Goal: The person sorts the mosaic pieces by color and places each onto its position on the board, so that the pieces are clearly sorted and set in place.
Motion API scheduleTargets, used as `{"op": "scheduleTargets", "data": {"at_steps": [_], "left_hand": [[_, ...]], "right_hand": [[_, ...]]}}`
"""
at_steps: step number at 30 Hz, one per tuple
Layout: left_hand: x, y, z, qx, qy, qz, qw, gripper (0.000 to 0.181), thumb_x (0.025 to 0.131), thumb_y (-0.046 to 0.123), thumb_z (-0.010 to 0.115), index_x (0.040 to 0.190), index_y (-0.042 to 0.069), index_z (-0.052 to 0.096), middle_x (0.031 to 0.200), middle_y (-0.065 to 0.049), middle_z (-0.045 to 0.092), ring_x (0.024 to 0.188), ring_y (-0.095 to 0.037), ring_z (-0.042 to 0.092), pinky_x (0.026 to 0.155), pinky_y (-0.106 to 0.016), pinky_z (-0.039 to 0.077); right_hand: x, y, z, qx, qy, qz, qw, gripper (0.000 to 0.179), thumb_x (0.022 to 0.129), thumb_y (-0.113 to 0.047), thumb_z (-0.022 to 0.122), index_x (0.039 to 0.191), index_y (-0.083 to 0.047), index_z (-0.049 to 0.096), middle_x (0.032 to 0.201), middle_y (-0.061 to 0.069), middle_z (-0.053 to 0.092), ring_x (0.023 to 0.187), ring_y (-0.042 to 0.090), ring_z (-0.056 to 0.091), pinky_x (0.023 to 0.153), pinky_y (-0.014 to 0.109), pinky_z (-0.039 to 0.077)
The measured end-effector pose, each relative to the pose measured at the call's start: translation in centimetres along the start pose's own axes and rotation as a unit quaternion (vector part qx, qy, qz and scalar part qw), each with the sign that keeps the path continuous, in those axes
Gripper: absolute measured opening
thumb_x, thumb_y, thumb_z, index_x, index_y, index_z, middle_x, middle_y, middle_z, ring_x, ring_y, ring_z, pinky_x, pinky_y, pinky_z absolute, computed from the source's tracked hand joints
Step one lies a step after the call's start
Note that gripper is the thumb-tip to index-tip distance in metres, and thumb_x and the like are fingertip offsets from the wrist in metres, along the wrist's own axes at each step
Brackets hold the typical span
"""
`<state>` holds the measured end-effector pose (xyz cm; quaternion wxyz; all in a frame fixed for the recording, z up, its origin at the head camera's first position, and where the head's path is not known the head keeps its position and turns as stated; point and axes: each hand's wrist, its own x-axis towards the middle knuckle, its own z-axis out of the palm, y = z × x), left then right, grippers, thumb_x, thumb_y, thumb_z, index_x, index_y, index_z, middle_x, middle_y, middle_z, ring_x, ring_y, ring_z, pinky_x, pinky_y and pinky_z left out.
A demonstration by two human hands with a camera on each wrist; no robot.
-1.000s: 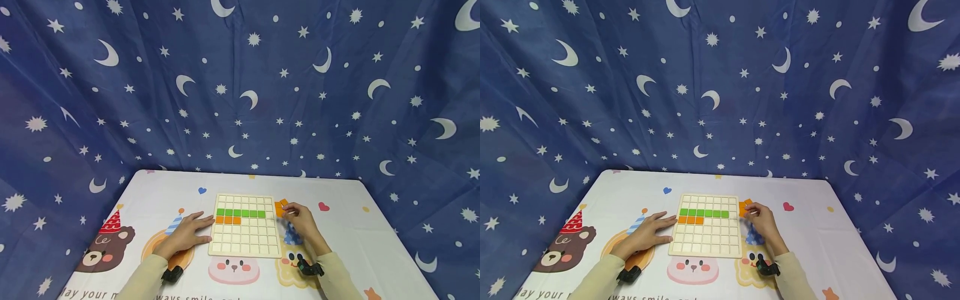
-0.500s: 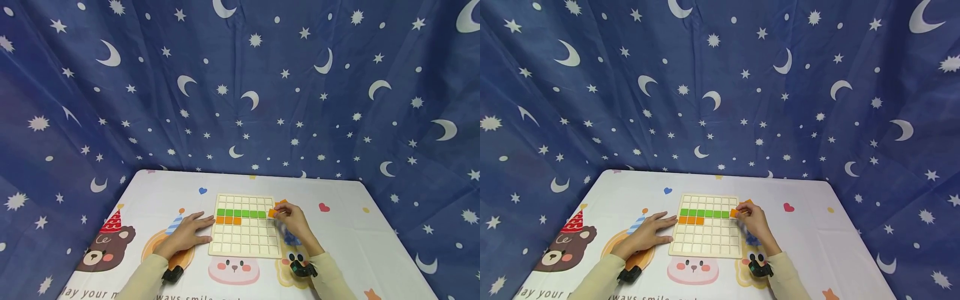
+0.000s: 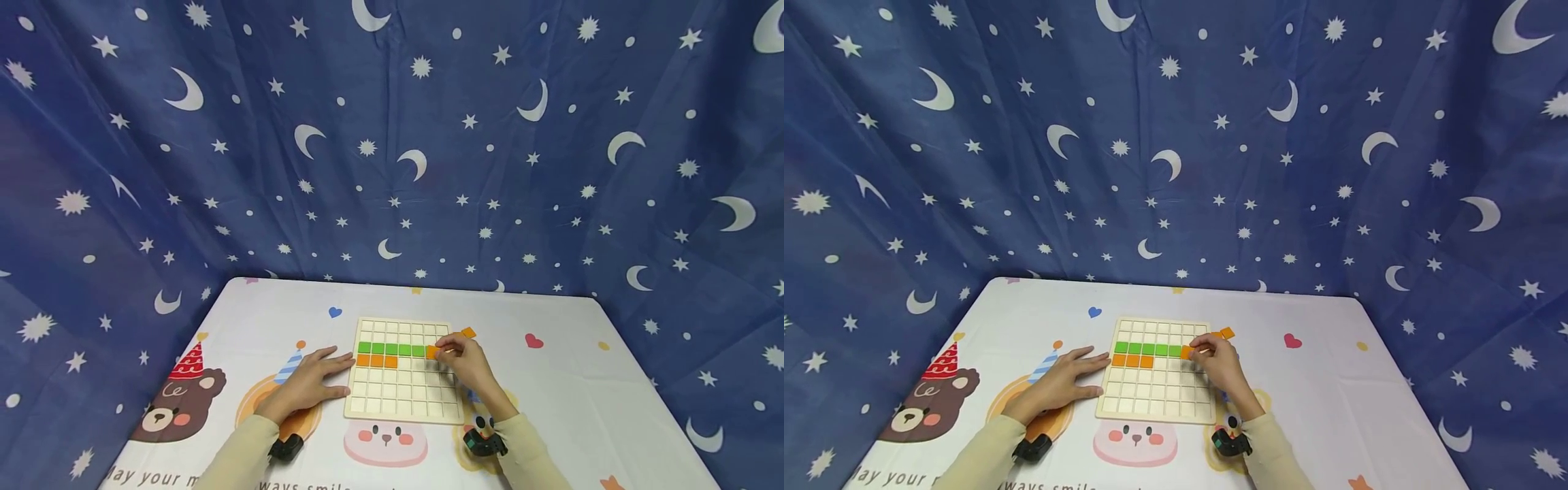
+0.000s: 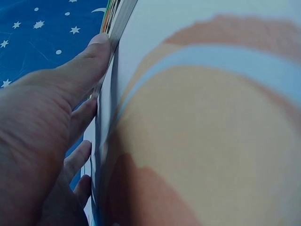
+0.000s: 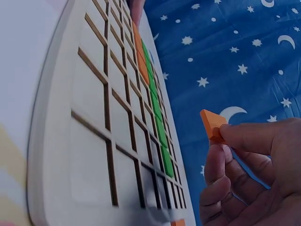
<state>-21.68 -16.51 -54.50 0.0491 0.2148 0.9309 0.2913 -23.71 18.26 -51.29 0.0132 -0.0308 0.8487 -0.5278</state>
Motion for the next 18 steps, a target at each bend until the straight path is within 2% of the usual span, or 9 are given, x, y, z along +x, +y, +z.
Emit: {"op": "scheduleTargets", "data": {"at_steps": [5,12,18], "left_hand": [[0.1,0.0,0.0,0.005,0.0,0.003,1.0,0.064,0.084,0.048,0.073,0.141,0.026,0.055,0.151,0.008,0.048,0.147,-0.035,0.03,0.111,-0.065,0.029],[0.2,0.0,0.0,0.005,-0.007,0.001,1.0,0.065,0.084,0.049,0.072,0.142,0.026,0.055,0.151,0.008,0.048,0.147,-0.034,0.029,0.111,-0.065,0.029],[0.1,0.0,0.1,0.004,-0.006,-0.002,1.0,0.064,0.084,0.048,0.073,0.141,0.026,0.055,0.151,0.008,0.048,0.148,-0.034,0.029,0.112,-0.065,0.029]], "right_hand": [[0.1,-0.5,0.8,0.008,-0.015,-0.006,0.9998,0.013,0.087,-0.003,0.072,0.098,-0.008,0.071,0.089,0.006,0.069,0.077,0.028,0.065,0.061,0.024,0.049],[0.3,-0.7,1.9,0.02,-0.016,0.01,0.9996,0.013,0.086,-0.003,0.073,0.096,-0.011,0.071,0.088,0.003,0.069,0.073,0.019,0.06,0.06,0.022,0.047],[0.5,-0.6,2.9,0.025,-0.018,0.002,0.9995,0.013,0.085,-0.004,0.074,0.096,-0.01,0.071,0.089,0.006,0.07,0.071,0.018,0.061,0.059,0.024,0.05]]}}
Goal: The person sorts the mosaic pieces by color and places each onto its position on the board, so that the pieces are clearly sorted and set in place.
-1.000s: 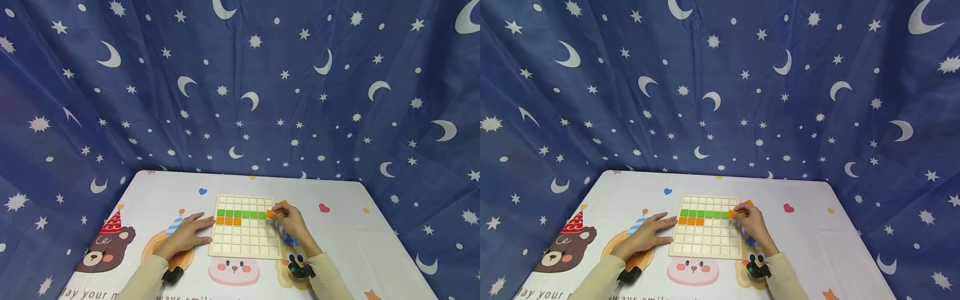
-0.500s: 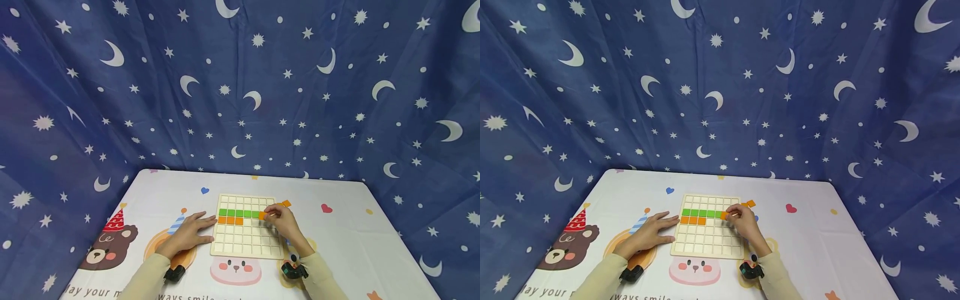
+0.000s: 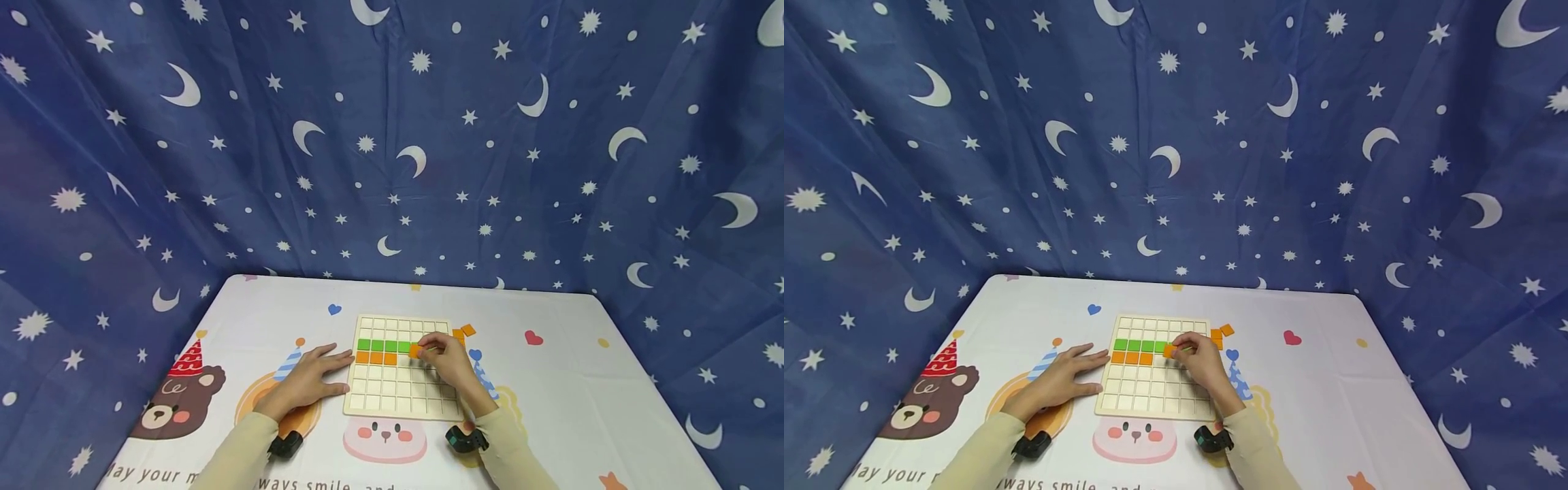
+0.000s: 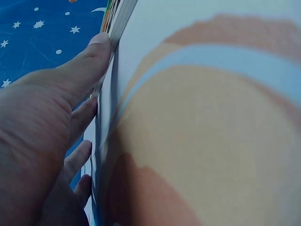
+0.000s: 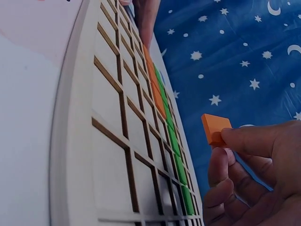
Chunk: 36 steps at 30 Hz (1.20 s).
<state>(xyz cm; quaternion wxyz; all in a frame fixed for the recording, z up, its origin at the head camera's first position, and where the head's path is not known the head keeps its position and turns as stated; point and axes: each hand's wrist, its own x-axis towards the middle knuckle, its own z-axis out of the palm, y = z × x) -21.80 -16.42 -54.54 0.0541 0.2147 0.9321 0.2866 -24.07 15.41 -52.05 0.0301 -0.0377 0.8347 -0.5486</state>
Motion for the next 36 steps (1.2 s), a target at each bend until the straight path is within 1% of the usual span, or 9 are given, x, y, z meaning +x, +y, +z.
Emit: {"op": "scheduleTargets", "data": {"at_steps": [6,11,14,17,23,29,36], "left_hand": [[0.0,0.1,-0.1,0.0,-0.001,-0.012,0.9999,0.065,0.083,0.047,0.074,0.142,0.029,0.055,0.151,0.011,0.048,0.148,-0.032,0.029,0.112,-0.064,0.03],[0.1,0.2,-0.2,0.0,-0.002,-0.01,0.9999,0.065,0.083,0.047,0.074,0.142,0.028,0.054,0.151,0.01,0.048,0.148,-0.033,0.028,0.111,-0.064,0.03],[0.1,0.2,-0.3,-0.002,-0.001,-0.009,1.0,0.065,0.083,0.046,0.075,0.142,0.028,0.055,0.151,0.01,0.048,0.148,-0.032,0.028,0.112,-0.064,0.029],[0.1,0.2,-0.3,-0.004,-0.006,-0.016,0.9998,0.065,0.083,0.046,0.075,0.142,0.03,0.054,0.152,0.012,0.047,0.149,-0.031,0.027,0.113,-0.063,0.028],[0.0,0.1,-0.1,-0.007,-0.008,-0.02,0.9997,0.064,0.083,0.047,0.075,0.142,0.031,0.054,0.152,0.012,0.046,0.149,-0.032,0.027,0.112,-0.065,0.029],[0.0,0.1,-0.1,-0.004,-0.007,-0.019,0.9998,0.064,0.083,0.049,0.074,0.142,0.032,0.054,0.152,0.013,0.046,0.149,-0.032,0.027,0.112,-0.065,0.029],[-0.1,0.1,-0.1,-0.006,-0.005,-0.024,0.9997,0.064,0.082,0.049,0.075,0.141,0.032,0.055,0.151,0.014,0.047,0.148,-0.032,0.028,0.112,-0.064,0.03]], "right_hand": [[0.5,0.1,0.8,-0.004,-0.005,0.0,1.0,0.011,0.084,-0.004,0.075,0.093,-0.009,0.071,0.087,0.005,0.071,0.069,0.018,0.06,0.057,0.024,0.049],[0.6,0.1,1.3,-0.035,-0.003,-0.009,0.9993,0.009,0.084,-0.006,0.075,0.09,-0.012,0.072,0.083,0.002,0.07,0.067,0.015,0.059,0.056,0.024,0.047],[0.7,0.0,1.5,-0.056,0.0,-0.022,0.9982,0.008,0.085,-0.007,0.075,0.089,-0.014,0.072,0.082,0.0,0.071,0.067,0.013,0.058,0.056,0.024,0.047],[0.7,0.1,1.7,-0.067,0.002,-0.029,0.9973,0.008,0.084,-0.007,0.075,0.087,-0.014,0.073,0.081,-0.001,0.071,0.066,0.012,0.057,0.057,0.024,0.047],[0.8,0.4,2.0,-0.085,-0.003,-0.038,0.9956,0.006,0.086,-0.007,0.074,0.089,-0.013,0.073,0.081,-0.001,0.073,0.064,0.011,0.058,0.055,0.024,0.048],[0.9,0.5,2.2,-0.093,-0.003,-0.041,0.9949,0.005,0.085,-0.007,0.074,0.087,-0.012,0.074,0.082,-0.001,0.073,0.066,0.01,0.06,0.058,0.025,0.05],[1.1,0.6,2.4,-0.113,-0.003,-0.043,0.9926,0.007,0.084,-0.008,0.075,0.084,-0.015,0.075,0.079,-0.002,0.071,0.067,0.01,0.059,0.063,0.026,0.049]]}}
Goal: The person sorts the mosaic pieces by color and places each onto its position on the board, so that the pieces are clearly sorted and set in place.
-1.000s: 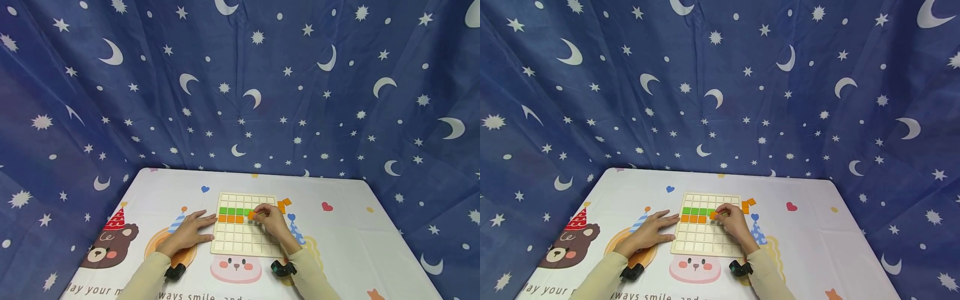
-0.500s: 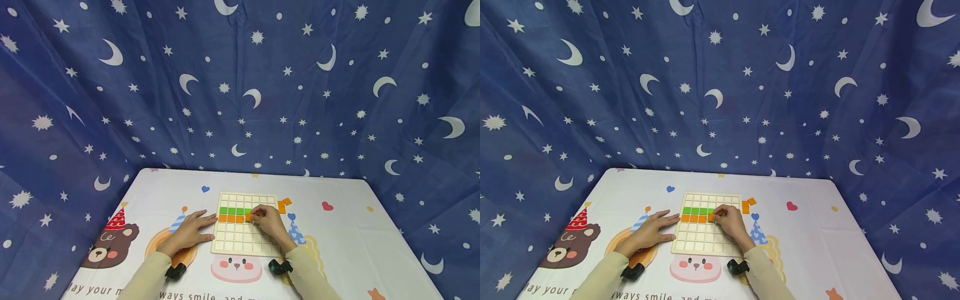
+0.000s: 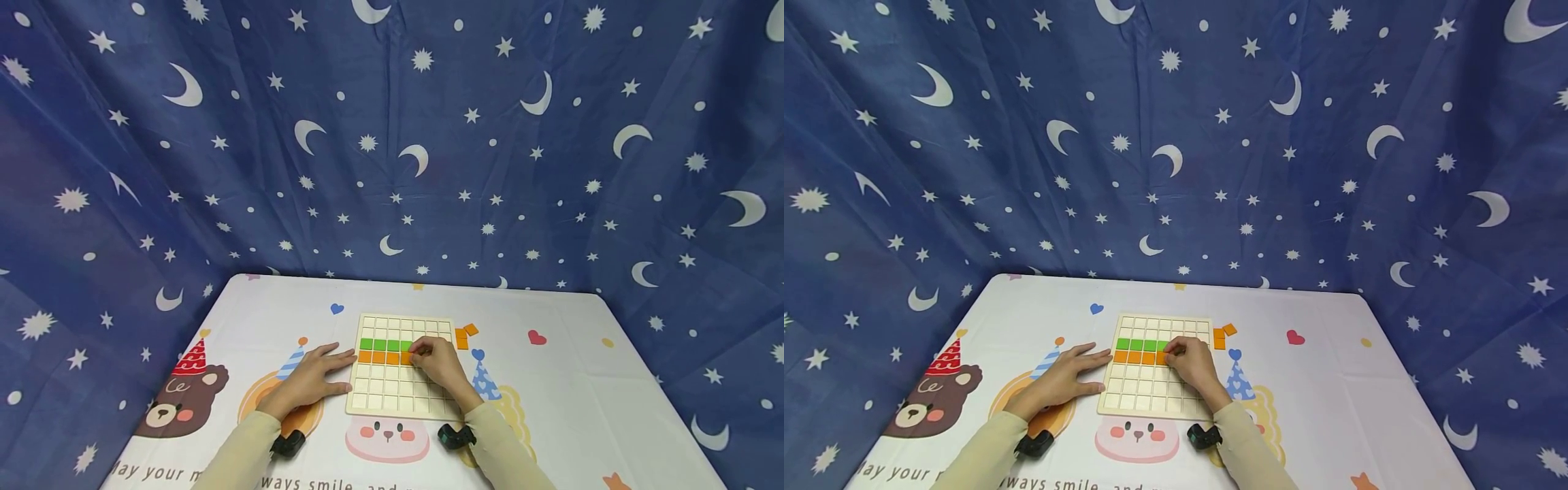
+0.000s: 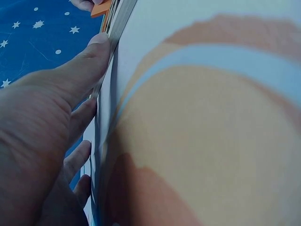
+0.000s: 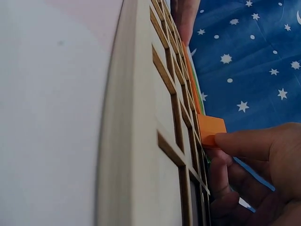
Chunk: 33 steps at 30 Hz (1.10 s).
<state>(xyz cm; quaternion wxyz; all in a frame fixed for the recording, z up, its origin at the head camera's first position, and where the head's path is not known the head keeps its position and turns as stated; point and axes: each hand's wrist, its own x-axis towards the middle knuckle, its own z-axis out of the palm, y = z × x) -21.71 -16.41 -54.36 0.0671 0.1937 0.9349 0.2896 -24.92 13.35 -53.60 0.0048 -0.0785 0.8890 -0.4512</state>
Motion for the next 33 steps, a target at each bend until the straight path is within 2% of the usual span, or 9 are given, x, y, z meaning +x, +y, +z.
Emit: {"op": "scheduleTargets", "data": {"at_steps": [10,15,18,24,33], "left_hand": [[0.06,0.2,-0.12,-0.003,0.003,0.002,1.0,0.064,0.082,0.047,0.075,0.141,0.032,0.055,0.151,0.012,0.047,0.149,-0.033,0.027,0.112,-0.065,0.029],[0.07,0.22,-0.11,-0.002,0.004,0.005,1.0,0.064,0.083,0.046,0.075,0.141,0.031,0.055,0.152,0.012,0.047,0.148,-0.033,0.027,0.112,-0.065,0.029],[0.06,0.22,-0.11,-0.001,0.005,0.006,1.0,0.064,0.082,0.047,0.075,0.141,0.031,0.055,0.152,0.012,0.047,0.149,-0.033,0.027,0.112,-0.065,0.029],[0.12,0.06,0.0,0.002,0.005,0.008,1.0,0.065,0.082,0.049,0.074,0.141,0.032,0.054,0.152,0.012,0.047,0.148,-0.033,0.028,0.111,-0.065,0.03],[0.02,-0.13,0.15,0.001,0.001,0.008,1.0,0.066,0.083,0.049,0.074,0.142,0.03,0.054,0.152,0.011,0.046,0.149,-0.033,0.027,0.112,-0.065,0.029]], "right_hand": [[-0.11,-0.23,-0.09,-0.019,0.007,0.002,0.9998,0.011,0.082,-0.007,0.076,0.084,-0.017,0.076,0.082,-0.003,0.071,0.072,0.011,0.057,0.068,0.028,0.048],[-0.21,-0.31,-0.12,-0.035,0.012,0.003,0.9993,0.01,0.081,-0.008,0.078,0.086,-0.017,0.077,0.084,-0.001,0.068,0.073,0.012,0.055,0.066,0.027,0.047],[-0.21,-0.1,-0.03,-0.044,0.016,-0.009,0.9989,0.011,0.08,-0.009,0.079,0.087,-0.017,0.077,0.085,0.0,0.068,0.072,0.011,0.054,0.065,0.026,0.046],[-0.1,-0.06,0.01,-0.027,0.012,-0.017,0.9994,0.016,0.079,-0.006,0.079,0.092,-0.013,0.075,0.08,-0.001,0.067,0.066,0.01,0.053,0.06,0.024,0.044],[-0.44,-0.59,-0.74,0.027,-0.01,0.025,0.9993,0.019,0.084,-0.009,0.075,0.103,-0.009,0.072,0.087,0.003,0.066,0.065,0.013,0.057,0.055,0.024,0.048]]}}
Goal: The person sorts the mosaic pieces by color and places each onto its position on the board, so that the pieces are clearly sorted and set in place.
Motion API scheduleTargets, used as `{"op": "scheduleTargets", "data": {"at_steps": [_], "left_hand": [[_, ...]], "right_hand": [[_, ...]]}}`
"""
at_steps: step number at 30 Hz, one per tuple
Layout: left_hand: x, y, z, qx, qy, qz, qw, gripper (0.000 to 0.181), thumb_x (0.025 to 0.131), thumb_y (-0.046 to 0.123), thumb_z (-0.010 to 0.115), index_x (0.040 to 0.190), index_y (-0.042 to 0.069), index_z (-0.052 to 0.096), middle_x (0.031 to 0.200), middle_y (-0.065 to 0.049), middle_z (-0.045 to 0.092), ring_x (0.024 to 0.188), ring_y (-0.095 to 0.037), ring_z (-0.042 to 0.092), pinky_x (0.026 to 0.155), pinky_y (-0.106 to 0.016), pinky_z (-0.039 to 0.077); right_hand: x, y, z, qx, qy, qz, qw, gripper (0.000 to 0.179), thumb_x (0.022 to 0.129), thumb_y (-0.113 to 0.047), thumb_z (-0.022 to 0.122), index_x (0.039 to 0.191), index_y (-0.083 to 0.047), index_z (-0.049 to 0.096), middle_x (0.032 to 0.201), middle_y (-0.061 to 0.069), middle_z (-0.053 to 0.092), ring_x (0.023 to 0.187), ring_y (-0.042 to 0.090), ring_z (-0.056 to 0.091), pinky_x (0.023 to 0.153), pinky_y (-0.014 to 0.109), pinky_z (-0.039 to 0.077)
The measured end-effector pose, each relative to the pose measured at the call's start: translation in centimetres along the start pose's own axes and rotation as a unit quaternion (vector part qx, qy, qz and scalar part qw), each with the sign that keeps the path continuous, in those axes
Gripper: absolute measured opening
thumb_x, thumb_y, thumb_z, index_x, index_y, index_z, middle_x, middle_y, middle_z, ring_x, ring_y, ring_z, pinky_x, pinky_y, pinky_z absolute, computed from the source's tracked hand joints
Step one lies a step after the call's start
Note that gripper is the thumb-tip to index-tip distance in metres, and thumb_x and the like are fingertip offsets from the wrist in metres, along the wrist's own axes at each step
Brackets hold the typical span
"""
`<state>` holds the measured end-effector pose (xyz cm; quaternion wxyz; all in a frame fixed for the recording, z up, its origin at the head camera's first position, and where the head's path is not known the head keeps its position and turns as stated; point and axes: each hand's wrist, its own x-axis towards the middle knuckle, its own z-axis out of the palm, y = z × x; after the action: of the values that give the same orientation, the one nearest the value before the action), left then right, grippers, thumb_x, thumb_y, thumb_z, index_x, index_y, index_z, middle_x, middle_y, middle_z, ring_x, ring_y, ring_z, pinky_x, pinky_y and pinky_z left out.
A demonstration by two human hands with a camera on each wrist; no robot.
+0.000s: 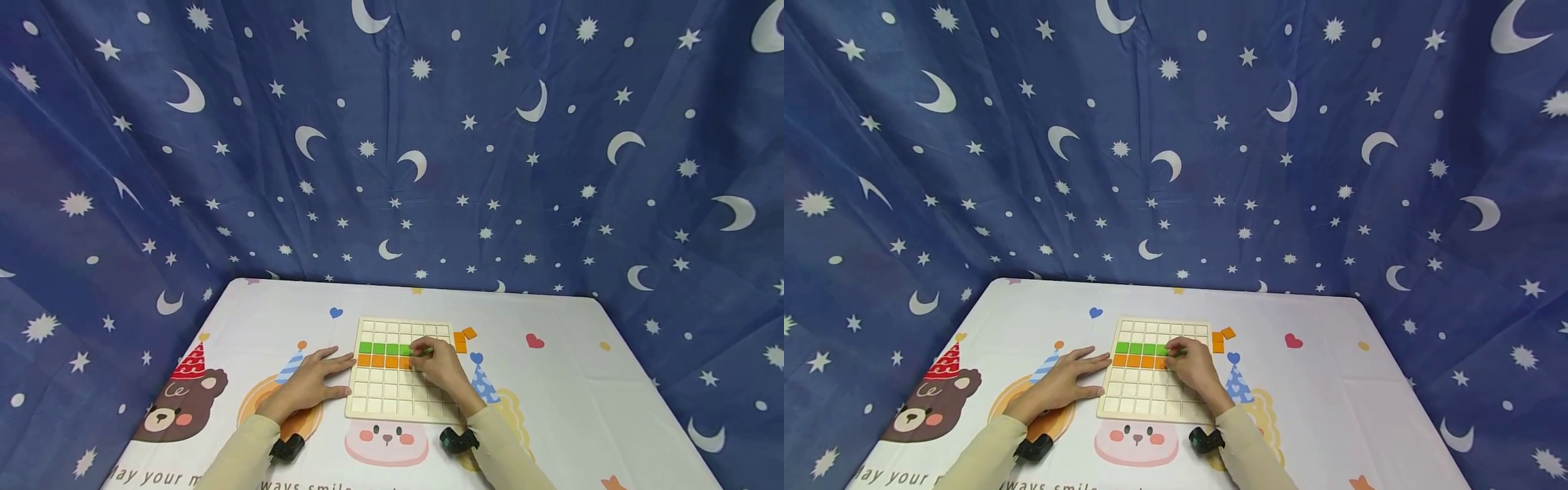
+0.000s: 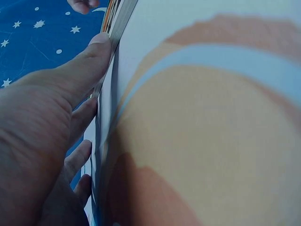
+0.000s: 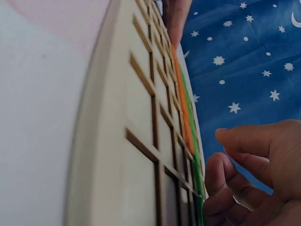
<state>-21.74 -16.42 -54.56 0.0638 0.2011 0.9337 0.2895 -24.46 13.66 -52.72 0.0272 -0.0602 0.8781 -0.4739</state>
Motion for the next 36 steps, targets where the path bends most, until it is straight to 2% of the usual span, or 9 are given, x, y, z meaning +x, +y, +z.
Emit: {"op": "scheduleTargets", "data": {"at_steps": [4,8,14,26,36], "left_hand": [[-0.1,0.0,0.0,-0.002,0.004,0.0,1.0,0.066,0.082,0.048,0.075,0.142,0.03,0.054,0.152,0.01,0.047,0.148,-0.033,0.028,0.111,-0.065,0.029],[-0.2,-0.1,0.0,-0.002,0.004,0.001,1.0,0.065,0.082,0.047,0.075,0.142,0.03,0.054,0.152,0.011,0.047,0.148,-0.033,0.028,0.111,-0.065,0.029],[-0.3,-0.2,0.0,0.001,0.005,0.001,1.0,0.065,0.083,0.048,0.074,0.142,0.03,0.054,0.151,0.013,0.047,0.148,-0.032,0.028,0.112,-0.065,0.029],[-0.2,-0.2,0.1,-0.001,0.005,0.008,1.0,0.065,0.082,0.047,0.075,0.142,0.029,0.054,0.151,0.011,0.047,0.148,-0.033,0.028,0.112,-0.065,0.029],[0.0,-0.3,0.2,0.002,0.003,0.01,0.9999,0.065,0.082,0.05,0.073,0.142,0.03,0.054,0.152,0.012,0.047,0.149,-0.033,0.028,0.112,-0.065,0.029]], "right_hand": [[0.0,-0.3,-0.7,-0.002,0.001,0.005,1.0,0.021,0.086,-0.012,0.075,0.106,-0.012,0.072,0.091,0.001,0.066,0.068,0.013,0.058,0.056,0.025,0.048],[-0.1,-0.7,-1.7,-0.019,0.0,-0.02,0.9996,0.022,0.086,-0.012,0.075,0.108,-0.013,0.073,0.093,-0.002,0.068,0.071,0.011,0.059,0.059,0.026,0.047],[-0.3,-0.7,-3.0,-0.014,0.004,-0.042,0.999,0.023,0.086,-0.01,0.074,0.109,-0.012,0.073,0.096,-0.001,0.07,0.078,0.012,0.062,0.06,0.026,0.05],[0.2,1.5,-6.3,-0.013,0.03,-0.005,0.9995,0.024,0.086,-0.013,0.076,0.11,-0.01,0.073,0.101,0.004,0.071,0.08,0.014,0.063,0.066,0.025,0.052],[1.0,3.4,-8.8,-0.035,0.065,0.021,0.997,0.024,0.087,-0.012,0.073,0.11,-0.008,0.072,0.104,0.01,0.071,0.079,0.015,0.063,0.064,0.023,0.053]]}}
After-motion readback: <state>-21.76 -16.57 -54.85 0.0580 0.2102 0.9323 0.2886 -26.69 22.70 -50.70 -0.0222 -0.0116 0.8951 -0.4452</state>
